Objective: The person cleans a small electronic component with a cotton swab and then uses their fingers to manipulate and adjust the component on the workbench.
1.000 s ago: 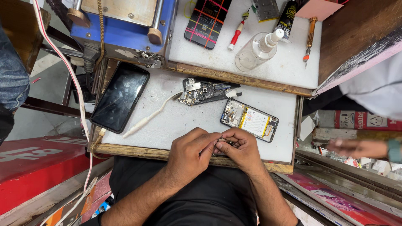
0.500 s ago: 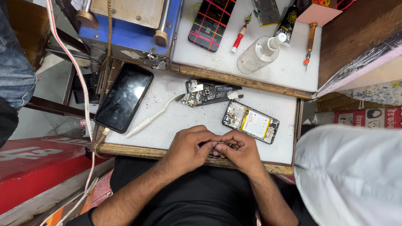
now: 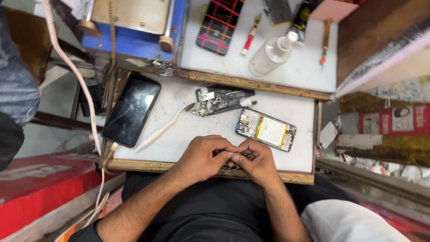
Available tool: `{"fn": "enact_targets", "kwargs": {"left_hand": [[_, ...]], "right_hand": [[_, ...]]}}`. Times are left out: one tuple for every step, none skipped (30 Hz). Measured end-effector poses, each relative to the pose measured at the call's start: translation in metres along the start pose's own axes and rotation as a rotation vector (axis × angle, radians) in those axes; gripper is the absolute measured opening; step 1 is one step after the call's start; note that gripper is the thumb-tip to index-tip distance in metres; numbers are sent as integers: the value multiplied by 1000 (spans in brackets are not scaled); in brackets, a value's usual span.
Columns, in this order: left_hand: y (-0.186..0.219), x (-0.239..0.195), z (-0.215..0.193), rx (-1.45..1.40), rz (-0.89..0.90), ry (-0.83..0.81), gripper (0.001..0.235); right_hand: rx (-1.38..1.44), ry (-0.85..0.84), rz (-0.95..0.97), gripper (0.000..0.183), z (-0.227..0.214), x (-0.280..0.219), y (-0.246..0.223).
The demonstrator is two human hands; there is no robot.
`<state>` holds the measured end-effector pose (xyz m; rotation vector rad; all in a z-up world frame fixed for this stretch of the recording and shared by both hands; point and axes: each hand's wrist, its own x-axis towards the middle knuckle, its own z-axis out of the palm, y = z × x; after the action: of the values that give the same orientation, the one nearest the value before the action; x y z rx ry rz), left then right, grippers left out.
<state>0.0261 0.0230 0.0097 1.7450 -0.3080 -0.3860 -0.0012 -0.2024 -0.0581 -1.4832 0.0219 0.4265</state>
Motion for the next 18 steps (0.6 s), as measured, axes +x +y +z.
{"fn": "enact_targets", "kwargs": {"left_hand": [[-1, 1, 1, -40, -35, -30, 18], [-2, 6, 0, -49, -71, -60, 18], [-3, 9, -2, -56, -108, -90, 17], [-4, 8, -1, -67, -158, -113, 16], [-6, 10, -1, -112, -159, -123, 17], [-8, 10, -1, -160, -163, -125, 18], [-11, 10, -2, -208, -166, -126, 19], [-13, 10, -3, -198, -190, -124, 19], [-14, 10, -4, -187, -214, -122, 19], [-15, 11, -3, -180, -238, -125, 19], [-15, 12, -3, -191, -248, -130, 18], [-15, 13, -3, -203, -259, -133, 18], [-15, 14, -3, -215, -270, -136, 17], [-15, 14, -3, -211, -272, -128, 17], [-14, 14, -3, -207, -274, -121, 16], [-13, 15, -3, -202, -276, -118, 16], [-12, 15, -3, -200, -285, -115, 15], [-11, 15, -2, -198, -296, -116, 15]], "right_hand": [[10, -5, -20, 12, 1, -5, 0], [13, -17, -55, 11, 2, -3, -1], [15, -30, -90, 10, 2, -1, -3], [33, -29, -72, 10, 3, 0, -4], [51, -28, -54, 11, 4, 1, -4], [67, -36, -32, 11, 5, 3, -4], [60, -28, -27, 11, 7, 5, -3], [50, -23, -20, 11, 7, 5, -4], [40, -18, -14, 11, 8, 7, -4], [42, -20, -13, 11, 7, 7, -4], [44, -23, -12, 11, 7, 8, -4], [45, -27, -10, 11, 7, 8, -4], [36, -21, -9, 11, 6, 8, -5], [30, -18, -7, 11, 7, 8, -5], [23, -14, -6, 11, 6, 8, -5], [21, -16, 2, 11, 6, 8, -5], [18, -18, 9, 10, 6, 8, -5], [18, -16, 17, 10, 6, 7, -5]]}}
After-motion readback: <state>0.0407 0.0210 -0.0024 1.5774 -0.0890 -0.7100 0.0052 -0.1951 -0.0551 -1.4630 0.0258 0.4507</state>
